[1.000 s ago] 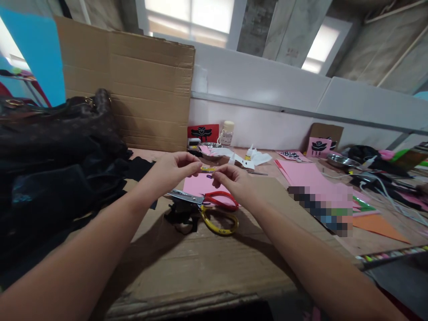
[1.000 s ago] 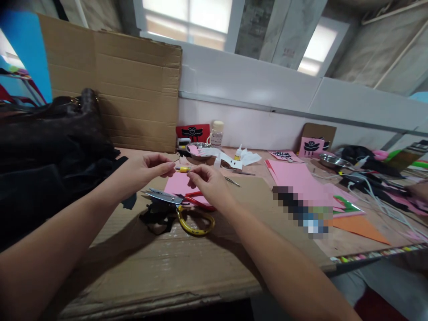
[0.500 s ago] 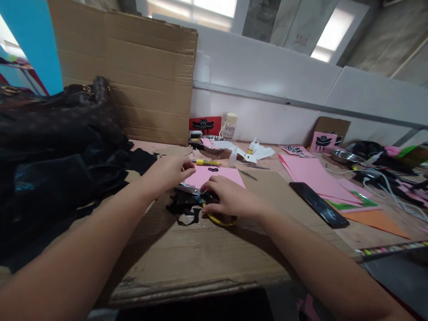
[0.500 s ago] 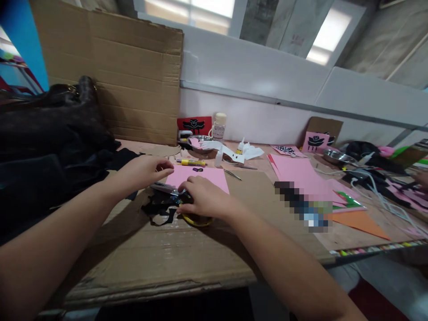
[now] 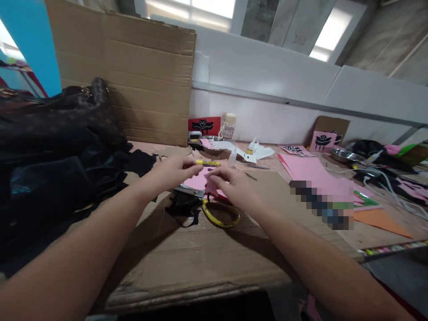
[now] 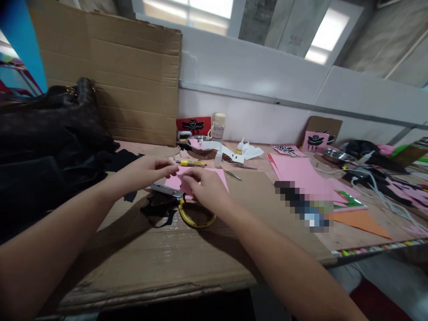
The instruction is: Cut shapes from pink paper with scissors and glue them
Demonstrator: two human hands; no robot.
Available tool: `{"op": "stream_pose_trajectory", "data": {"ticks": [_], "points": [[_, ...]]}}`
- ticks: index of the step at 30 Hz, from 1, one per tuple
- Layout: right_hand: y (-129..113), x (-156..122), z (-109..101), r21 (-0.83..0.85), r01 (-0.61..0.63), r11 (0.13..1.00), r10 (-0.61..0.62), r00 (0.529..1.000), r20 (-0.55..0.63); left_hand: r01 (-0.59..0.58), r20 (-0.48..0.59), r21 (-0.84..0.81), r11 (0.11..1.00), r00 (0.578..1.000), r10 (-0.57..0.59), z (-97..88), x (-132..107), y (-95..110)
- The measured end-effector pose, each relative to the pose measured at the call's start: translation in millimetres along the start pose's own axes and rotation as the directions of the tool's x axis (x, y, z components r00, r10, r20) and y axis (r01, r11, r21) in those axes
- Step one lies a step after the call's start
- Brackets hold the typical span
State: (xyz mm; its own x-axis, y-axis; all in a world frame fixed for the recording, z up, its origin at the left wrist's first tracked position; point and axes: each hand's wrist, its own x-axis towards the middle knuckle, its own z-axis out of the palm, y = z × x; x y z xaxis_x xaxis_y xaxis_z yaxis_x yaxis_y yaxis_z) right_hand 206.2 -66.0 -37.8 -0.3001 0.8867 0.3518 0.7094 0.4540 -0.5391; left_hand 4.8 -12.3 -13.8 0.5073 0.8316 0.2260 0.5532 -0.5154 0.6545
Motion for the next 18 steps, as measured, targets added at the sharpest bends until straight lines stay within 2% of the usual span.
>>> {"op": "stream_pose_trajectory", "data": {"ticks": [2,4,6,7,9,15,18], "points": [[5,3,-4,0.180,0.007,0.984,0.008,0.996,-0.086,-0.042,0.058,-0.063,0.997,0.997,0.045,0.8,-1,6],[8,4,-5,0.417,0.016,0.909,0.047,0.989,-0.140,-0.070,0.083,-0.108,0.992,0.993,0.079,2.1,-2,12],[8,4,-3,0.609,-0.009,0.793,0.091,0.990,-0.104,-0.076,0.087,-0.159,0.984,0.992,0.091,3.8,-3,15],[7,3,-2,0.653,-0.033,0.756,0.102,0.992,-0.068,-0.072,0.091,-0.188,0.979,0.992,0.091,4.6,-3,15],[5,3,0,0.684,-0.058,0.727,0.115,0.993,-0.037,-0.057,0.102,-0.251,0.966,0.991,0.085,5.8,-3,15],[7,3,1,0.689,0.000,0.725,0.084,0.993,-0.087,-0.042,0.142,-0.333,0.942,0.985,0.094,5.4,-5,16],[6,3,0,0.697,0.041,0.716,0.078,0.987,-0.137,-0.056,0.107,-0.331,0.942,0.990,0.096,4.4,-6,20]]}}
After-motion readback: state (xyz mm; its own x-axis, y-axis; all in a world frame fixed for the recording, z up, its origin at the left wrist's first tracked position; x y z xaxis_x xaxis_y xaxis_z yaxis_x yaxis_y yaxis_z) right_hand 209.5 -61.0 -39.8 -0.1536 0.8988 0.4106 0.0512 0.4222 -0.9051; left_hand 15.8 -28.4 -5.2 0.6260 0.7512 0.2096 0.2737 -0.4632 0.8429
